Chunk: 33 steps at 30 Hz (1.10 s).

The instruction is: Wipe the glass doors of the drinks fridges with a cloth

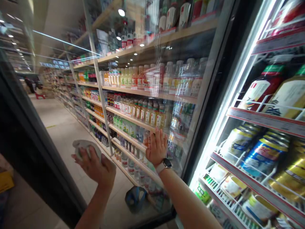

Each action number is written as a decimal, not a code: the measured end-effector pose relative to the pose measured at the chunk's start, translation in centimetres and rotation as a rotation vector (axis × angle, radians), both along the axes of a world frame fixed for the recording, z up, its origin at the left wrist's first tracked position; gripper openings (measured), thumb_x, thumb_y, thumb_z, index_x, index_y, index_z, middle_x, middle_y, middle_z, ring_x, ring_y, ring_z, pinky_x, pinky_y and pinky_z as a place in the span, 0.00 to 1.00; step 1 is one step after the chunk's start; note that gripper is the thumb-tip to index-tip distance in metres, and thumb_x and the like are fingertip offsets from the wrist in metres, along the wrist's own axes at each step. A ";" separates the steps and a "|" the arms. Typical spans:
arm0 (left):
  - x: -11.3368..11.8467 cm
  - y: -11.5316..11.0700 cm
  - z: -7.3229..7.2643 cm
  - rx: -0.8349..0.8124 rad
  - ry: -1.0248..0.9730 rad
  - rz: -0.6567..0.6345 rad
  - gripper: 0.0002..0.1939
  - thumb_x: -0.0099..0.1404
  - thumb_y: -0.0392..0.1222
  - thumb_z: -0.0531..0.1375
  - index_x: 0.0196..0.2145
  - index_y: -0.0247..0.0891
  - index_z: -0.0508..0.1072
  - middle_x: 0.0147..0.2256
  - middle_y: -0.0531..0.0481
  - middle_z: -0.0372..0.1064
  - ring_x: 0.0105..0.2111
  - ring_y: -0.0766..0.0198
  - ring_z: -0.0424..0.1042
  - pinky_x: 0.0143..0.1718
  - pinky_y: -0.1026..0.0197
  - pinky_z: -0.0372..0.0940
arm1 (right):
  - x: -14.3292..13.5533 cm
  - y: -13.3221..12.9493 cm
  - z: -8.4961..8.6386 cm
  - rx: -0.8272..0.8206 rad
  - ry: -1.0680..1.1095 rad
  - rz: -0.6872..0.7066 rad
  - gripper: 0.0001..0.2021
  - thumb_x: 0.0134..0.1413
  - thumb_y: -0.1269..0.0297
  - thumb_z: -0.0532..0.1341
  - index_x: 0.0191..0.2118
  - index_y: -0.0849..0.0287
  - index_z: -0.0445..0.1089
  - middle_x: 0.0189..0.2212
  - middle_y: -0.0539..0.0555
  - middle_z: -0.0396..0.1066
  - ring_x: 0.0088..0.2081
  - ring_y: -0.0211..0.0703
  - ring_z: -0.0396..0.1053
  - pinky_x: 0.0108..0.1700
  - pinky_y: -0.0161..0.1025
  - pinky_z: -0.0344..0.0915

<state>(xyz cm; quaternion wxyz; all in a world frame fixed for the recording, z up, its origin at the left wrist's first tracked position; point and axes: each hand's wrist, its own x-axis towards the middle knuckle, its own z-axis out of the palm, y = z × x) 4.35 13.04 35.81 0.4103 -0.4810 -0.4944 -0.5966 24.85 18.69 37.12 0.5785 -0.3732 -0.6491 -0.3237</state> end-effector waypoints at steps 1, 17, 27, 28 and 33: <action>1.5 0.5 0.1 -0.004 -0.034 -0.019 0.32 0.69 0.37 0.52 0.68 0.39 0.49 0.69 0.38 0.42 0.69 0.41 0.37 0.66 0.30 0.38 | 0.0 0.0 0.0 0.002 -0.002 -0.005 0.34 0.53 0.70 0.50 0.68 0.64 0.51 0.62 0.65 0.61 0.67 0.55 0.49 0.65 0.59 0.50; 3.4 2.7 0.5 -0.086 0.469 -0.111 0.30 0.66 0.33 0.56 0.64 0.45 0.59 0.62 0.45 0.60 0.68 0.54 0.43 0.69 0.47 0.41 | 0.0 0.5 0.2 -0.035 -0.012 -0.011 0.30 0.52 0.69 0.51 0.63 0.64 0.60 0.60 0.63 0.64 0.68 0.52 0.48 0.66 0.55 0.47; 3.4 1.3 -0.4 -0.099 -0.139 -0.046 0.33 0.70 0.38 0.52 0.69 0.36 0.45 0.70 0.36 0.37 0.69 0.39 0.31 0.65 0.27 0.36 | -0.2 0.5 -0.3 -0.047 0.001 -0.002 0.33 0.52 0.70 0.50 0.66 0.62 0.55 0.62 0.62 0.62 0.67 0.55 0.50 0.64 0.57 0.51; 5.3 1.7 -0.3 -0.097 -0.151 -0.065 0.33 0.70 0.38 0.52 0.69 0.36 0.45 0.70 0.36 0.37 0.69 0.40 0.30 0.65 0.28 0.36 | -0.2 0.5 -0.3 -0.045 0.001 -0.002 0.33 0.52 0.70 0.51 0.66 0.62 0.55 0.62 0.62 0.62 0.67 0.55 0.50 0.64 0.57 0.51; 10.6 3.2 -0.2 -0.109 0.222 -0.163 0.30 0.69 0.36 0.52 0.67 0.40 0.53 0.66 0.41 0.53 0.69 0.52 0.38 0.68 0.44 0.41 | -0.1 0.6 -0.1 0.008 -0.003 -0.016 0.32 0.54 0.71 0.49 0.66 0.64 0.55 0.60 0.64 0.64 0.67 0.53 0.50 0.65 0.55 0.48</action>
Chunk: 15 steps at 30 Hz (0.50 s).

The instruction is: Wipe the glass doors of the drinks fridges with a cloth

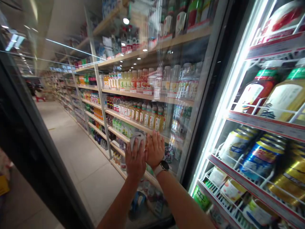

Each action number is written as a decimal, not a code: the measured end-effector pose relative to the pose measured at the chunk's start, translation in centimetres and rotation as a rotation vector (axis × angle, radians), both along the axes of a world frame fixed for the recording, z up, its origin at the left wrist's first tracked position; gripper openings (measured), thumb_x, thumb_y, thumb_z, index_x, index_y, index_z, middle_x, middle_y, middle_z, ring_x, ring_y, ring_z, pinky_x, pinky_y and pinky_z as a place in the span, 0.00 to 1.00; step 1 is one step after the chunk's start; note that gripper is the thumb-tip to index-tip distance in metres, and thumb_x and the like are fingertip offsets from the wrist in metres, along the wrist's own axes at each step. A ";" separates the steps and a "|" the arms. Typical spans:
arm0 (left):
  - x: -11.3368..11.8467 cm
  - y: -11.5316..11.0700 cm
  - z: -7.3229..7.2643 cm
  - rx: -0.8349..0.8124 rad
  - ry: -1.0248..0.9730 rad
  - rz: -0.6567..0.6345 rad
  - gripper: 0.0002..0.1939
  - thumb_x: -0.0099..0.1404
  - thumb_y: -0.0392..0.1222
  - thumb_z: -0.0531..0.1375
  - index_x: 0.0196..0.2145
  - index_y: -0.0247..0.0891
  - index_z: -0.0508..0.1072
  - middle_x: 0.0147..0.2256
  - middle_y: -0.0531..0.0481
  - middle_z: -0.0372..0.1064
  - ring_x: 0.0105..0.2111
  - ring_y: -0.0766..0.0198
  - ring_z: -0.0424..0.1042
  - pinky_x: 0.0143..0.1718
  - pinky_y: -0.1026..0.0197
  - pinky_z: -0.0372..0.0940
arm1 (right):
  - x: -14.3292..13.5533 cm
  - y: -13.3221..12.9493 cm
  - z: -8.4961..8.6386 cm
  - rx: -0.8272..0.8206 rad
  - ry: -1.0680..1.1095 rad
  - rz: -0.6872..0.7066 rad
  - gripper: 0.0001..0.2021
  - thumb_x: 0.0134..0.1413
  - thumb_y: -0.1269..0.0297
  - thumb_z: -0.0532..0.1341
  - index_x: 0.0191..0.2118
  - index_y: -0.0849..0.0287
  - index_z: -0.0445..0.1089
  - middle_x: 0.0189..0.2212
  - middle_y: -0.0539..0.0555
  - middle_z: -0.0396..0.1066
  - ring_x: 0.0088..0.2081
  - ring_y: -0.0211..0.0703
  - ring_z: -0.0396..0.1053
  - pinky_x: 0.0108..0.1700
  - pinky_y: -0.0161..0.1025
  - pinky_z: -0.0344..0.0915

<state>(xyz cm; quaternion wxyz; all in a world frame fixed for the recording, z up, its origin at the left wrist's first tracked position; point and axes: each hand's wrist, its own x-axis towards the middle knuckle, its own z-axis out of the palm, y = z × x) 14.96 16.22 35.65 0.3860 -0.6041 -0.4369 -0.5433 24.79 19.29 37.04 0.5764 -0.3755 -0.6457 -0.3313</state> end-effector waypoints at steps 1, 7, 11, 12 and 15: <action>-0.1 0.1 0.0 0.012 0.077 -0.004 0.29 0.69 0.36 0.53 0.66 0.41 0.55 0.64 0.43 0.57 0.69 0.54 0.41 0.69 0.47 0.42 | 0.0 0.0 0.0 0.006 -0.002 0.002 0.31 0.54 0.71 0.49 0.66 0.64 0.55 0.60 0.63 0.64 0.67 0.52 0.49 0.65 0.55 0.48; -6.5 -1.3 -0.2 0.105 0.294 0.130 0.28 0.67 0.36 0.57 0.63 0.42 0.62 0.58 0.44 0.66 0.68 0.56 0.46 0.69 0.51 0.39 | 0.3 -0.2 -0.1 -0.050 -0.023 0.011 0.33 0.53 0.69 0.50 0.66 0.62 0.55 0.61 0.62 0.63 0.66 0.54 0.51 0.65 0.56 0.49; -11.6 -3.1 -0.6 0.093 0.196 0.195 0.32 0.66 0.35 0.57 0.66 0.43 0.56 0.63 0.40 0.58 0.68 0.51 0.44 0.68 0.44 0.40 | 0.3 -0.4 -0.1 -0.050 -0.030 0.028 0.33 0.51 0.70 0.51 0.66 0.61 0.56 0.62 0.61 0.62 0.67 0.53 0.51 0.65 0.55 0.50; -12.4 -3.5 -0.6 0.084 0.147 0.193 0.32 0.66 0.35 0.56 0.66 0.43 0.55 0.65 0.40 0.55 0.69 0.49 0.43 0.68 0.40 0.41 | 0.3 -0.5 -0.1 -0.043 -0.022 0.027 0.33 0.51 0.70 0.51 0.66 0.62 0.56 0.62 0.61 0.62 0.67 0.53 0.51 0.65 0.54 0.50; -12.7 -3.8 -0.5 0.077 -0.006 0.164 0.33 0.66 0.35 0.54 0.68 0.41 0.52 0.68 0.37 0.47 0.69 0.44 0.38 0.66 0.31 0.40 | 0.2 -0.5 0.0 -0.015 -0.001 0.008 0.33 0.51 0.71 0.50 0.66 0.62 0.56 0.62 0.61 0.61 0.67 0.52 0.50 0.65 0.53 0.50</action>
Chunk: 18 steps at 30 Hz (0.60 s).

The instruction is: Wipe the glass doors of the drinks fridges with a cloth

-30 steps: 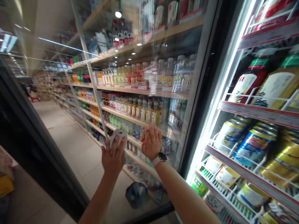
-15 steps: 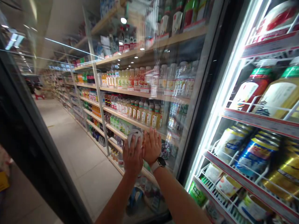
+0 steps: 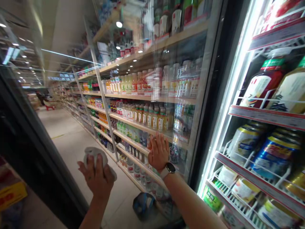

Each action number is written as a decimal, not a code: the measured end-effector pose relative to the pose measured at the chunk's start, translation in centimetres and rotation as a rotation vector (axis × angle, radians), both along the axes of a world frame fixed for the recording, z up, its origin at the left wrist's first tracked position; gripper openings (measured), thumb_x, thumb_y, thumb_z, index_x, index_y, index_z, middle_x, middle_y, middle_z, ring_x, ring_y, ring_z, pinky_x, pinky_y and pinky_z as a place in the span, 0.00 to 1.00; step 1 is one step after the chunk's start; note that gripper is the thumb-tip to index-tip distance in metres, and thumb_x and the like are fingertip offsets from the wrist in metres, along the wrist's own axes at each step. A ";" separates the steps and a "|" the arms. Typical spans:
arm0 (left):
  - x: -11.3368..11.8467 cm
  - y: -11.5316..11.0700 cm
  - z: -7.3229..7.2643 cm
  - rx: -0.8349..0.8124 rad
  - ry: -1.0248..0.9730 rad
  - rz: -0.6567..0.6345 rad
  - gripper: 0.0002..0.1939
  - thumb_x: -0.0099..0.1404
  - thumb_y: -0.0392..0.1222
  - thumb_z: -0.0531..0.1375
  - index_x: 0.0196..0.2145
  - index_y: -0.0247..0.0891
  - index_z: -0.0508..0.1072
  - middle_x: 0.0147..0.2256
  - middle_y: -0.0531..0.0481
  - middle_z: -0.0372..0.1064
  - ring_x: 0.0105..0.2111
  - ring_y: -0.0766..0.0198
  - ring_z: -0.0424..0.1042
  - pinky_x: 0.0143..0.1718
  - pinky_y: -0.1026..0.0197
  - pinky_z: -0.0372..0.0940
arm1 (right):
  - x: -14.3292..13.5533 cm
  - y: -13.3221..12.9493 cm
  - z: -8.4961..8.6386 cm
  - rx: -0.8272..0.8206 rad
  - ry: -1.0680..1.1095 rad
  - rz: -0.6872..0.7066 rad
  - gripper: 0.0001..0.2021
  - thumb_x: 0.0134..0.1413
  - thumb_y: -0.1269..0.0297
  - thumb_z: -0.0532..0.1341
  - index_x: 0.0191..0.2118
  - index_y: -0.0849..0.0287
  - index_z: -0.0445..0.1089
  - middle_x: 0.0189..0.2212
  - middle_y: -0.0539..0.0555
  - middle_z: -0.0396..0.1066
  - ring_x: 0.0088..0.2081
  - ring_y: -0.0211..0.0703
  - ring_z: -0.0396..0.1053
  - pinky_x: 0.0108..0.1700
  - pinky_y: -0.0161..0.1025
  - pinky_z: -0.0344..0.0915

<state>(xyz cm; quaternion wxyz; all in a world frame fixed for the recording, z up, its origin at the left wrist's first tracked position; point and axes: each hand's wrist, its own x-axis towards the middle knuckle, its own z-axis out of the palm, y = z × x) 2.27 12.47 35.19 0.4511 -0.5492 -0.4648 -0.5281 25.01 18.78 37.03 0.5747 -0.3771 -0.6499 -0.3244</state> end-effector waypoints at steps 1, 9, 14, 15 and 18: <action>0.7 0.2 0.1 0.007 -0.052 -0.006 0.33 0.67 0.35 0.54 0.68 0.41 0.51 0.68 0.37 0.45 0.69 0.42 0.37 0.65 0.29 0.40 | 0.0 0.0 0.0 0.007 -0.004 -0.005 0.33 0.51 0.70 0.50 0.66 0.62 0.56 0.62 0.61 0.61 0.67 0.52 0.50 0.65 0.53 0.50; 11.6 3.3 2.1 -0.022 0.048 -0.102 0.32 0.69 0.38 0.53 0.68 0.39 0.49 0.68 0.39 0.48 0.70 0.49 0.38 0.68 0.42 0.43 | 0.0 0.2 -0.2 -0.018 -0.016 -0.008 0.33 0.53 0.70 0.50 0.66 0.62 0.55 0.61 0.62 0.64 0.66 0.53 0.52 0.65 0.55 0.49; 11.1 3.2 2.2 -0.013 0.265 -0.117 0.30 0.67 0.34 0.56 0.66 0.40 0.56 0.60 0.42 0.65 0.69 0.54 0.44 0.68 0.51 0.43 | 0.1 0.3 -0.4 -0.032 -0.046 -0.037 0.31 0.57 0.69 0.50 0.67 0.62 0.54 0.62 0.63 0.61 0.66 0.53 0.52 0.65 0.55 0.50; 9.9 2.8 1.9 -0.019 0.291 -0.093 0.31 0.67 0.33 0.56 0.66 0.41 0.57 0.59 0.43 0.65 0.68 0.55 0.44 0.69 0.51 0.42 | 0.1 0.2 -0.3 -0.033 -0.046 -0.043 0.30 0.58 0.69 0.50 0.67 0.62 0.54 0.63 0.63 0.61 0.66 0.53 0.52 0.64 0.54 0.51; 5.2 1.5 1.2 -0.026 0.292 -0.022 0.32 0.65 0.31 0.57 0.65 0.43 0.57 0.63 0.45 0.59 0.68 0.56 0.44 0.69 0.52 0.40 | 0.0 0.1 -0.2 -0.006 -0.044 -0.051 0.29 0.59 0.69 0.50 0.67 0.63 0.54 0.63 0.63 0.61 0.66 0.53 0.53 0.64 0.53 0.51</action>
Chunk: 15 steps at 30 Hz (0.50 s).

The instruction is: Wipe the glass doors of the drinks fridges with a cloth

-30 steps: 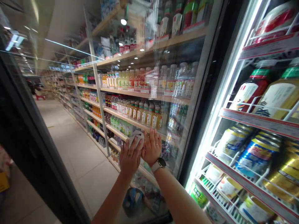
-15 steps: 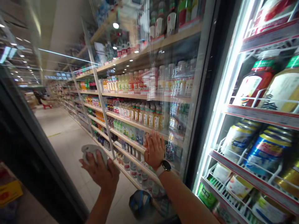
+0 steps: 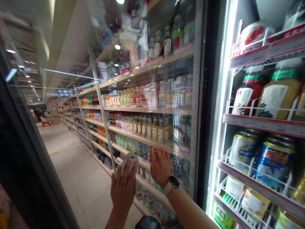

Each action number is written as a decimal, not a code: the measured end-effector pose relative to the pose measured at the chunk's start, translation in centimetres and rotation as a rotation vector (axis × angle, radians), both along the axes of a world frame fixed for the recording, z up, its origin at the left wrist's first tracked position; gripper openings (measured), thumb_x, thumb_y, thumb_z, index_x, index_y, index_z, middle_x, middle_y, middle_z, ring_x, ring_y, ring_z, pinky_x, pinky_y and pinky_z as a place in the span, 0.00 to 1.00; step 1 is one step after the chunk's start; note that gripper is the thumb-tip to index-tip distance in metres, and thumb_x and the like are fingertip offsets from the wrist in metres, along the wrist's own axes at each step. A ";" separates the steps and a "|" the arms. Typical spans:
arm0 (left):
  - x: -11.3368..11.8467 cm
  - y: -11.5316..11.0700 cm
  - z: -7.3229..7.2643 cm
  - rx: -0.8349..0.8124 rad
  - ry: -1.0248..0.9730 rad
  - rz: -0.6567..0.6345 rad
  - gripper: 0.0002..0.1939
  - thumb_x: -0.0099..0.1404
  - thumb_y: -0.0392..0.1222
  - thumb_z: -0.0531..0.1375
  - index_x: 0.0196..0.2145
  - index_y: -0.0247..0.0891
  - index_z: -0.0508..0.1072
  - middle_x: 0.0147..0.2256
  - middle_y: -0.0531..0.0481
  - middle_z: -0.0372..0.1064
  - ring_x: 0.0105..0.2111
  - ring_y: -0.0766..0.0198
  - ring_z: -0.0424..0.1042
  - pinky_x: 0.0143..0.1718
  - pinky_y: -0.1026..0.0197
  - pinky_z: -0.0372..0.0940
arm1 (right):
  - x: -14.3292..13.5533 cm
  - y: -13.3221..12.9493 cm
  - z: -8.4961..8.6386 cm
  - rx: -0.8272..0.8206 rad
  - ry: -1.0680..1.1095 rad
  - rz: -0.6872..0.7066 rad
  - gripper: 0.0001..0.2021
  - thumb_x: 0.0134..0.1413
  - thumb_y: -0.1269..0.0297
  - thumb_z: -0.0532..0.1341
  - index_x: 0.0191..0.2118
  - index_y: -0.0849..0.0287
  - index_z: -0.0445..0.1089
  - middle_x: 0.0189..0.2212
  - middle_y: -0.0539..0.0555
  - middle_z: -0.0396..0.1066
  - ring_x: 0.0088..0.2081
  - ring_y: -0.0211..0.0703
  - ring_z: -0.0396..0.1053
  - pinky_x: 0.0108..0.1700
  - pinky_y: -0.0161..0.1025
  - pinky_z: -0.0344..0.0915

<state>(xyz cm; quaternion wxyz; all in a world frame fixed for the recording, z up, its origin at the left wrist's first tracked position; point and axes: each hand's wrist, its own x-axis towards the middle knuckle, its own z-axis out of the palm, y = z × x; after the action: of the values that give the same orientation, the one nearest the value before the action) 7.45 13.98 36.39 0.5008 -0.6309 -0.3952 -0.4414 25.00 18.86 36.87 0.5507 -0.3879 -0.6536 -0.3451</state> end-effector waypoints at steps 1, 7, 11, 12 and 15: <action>-1.6 -0.4 -0.1 0.010 -0.016 0.014 0.33 0.65 0.31 0.57 0.66 0.43 0.56 0.65 0.45 0.55 0.69 0.55 0.43 0.69 0.51 0.40 | 0.0 0.0 0.0 0.011 0.002 0.000 0.29 0.60 0.69 0.49 0.67 0.63 0.53 0.62 0.63 0.61 0.66 0.52 0.53 0.65 0.53 0.51; -3.8 -0.6 1.7 0.114 -0.286 0.033 0.35 0.65 0.34 0.57 0.67 0.44 0.52 0.68 0.45 0.47 0.69 0.45 0.42 0.67 0.37 0.43 | -0.4 0.2 -0.2 0.017 0.024 0.008 0.30 0.62 0.68 0.49 0.69 0.62 0.47 0.63 0.63 0.61 0.66 0.53 0.53 0.65 0.54 0.51; 2.4 1.1 3.1 0.058 -0.321 -0.042 0.34 0.67 0.36 0.56 0.68 0.40 0.50 0.68 0.43 0.45 0.69 0.46 0.38 0.68 0.39 0.42 | -0.5 0.4 -0.4 -0.013 0.029 0.009 0.30 0.61 0.67 0.50 0.68 0.61 0.50 0.64 0.63 0.60 0.66 0.54 0.53 0.65 0.55 0.50; 4.0 1.5 3.1 0.037 -0.270 -0.059 0.33 0.67 0.36 0.56 0.68 0.40 0.50 0.68 0.43 0.46 0.69 0.47 0.38 0.68 0.41 0.42 | -0.5 0.6 -0.5 -0.011 0.026 0.009 0.29 0.61 0.67 0.50 0.68 0.61 0.51 0.63 0.63 0.60 0.66 0.54 0.53 0.65 0.55 0.50; 7.2 2.3 2.7 0.002 -0.115 -0.125 0.31 0.69 0.34 0.54 0.67 0.39 0.53 0.65 0.43 0.56 0.69 0.54 0.40 0.69 0.48 0.39 | -0.3 0.9 -0.8 0.017 -0.001 0.010 0.28 0.61 0.70 0.49 0.67 0.61 0.54 0.62 0.63 0.62 0.66 0.52 0.53 0.65 0.54 0.49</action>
<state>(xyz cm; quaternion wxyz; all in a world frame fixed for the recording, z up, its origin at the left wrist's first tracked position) 14.62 16.31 39.08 0.4495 -0.6273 -0.3828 -0.5078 24.71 19.79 36.12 0.5553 -0.3798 -0.6529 -0.3481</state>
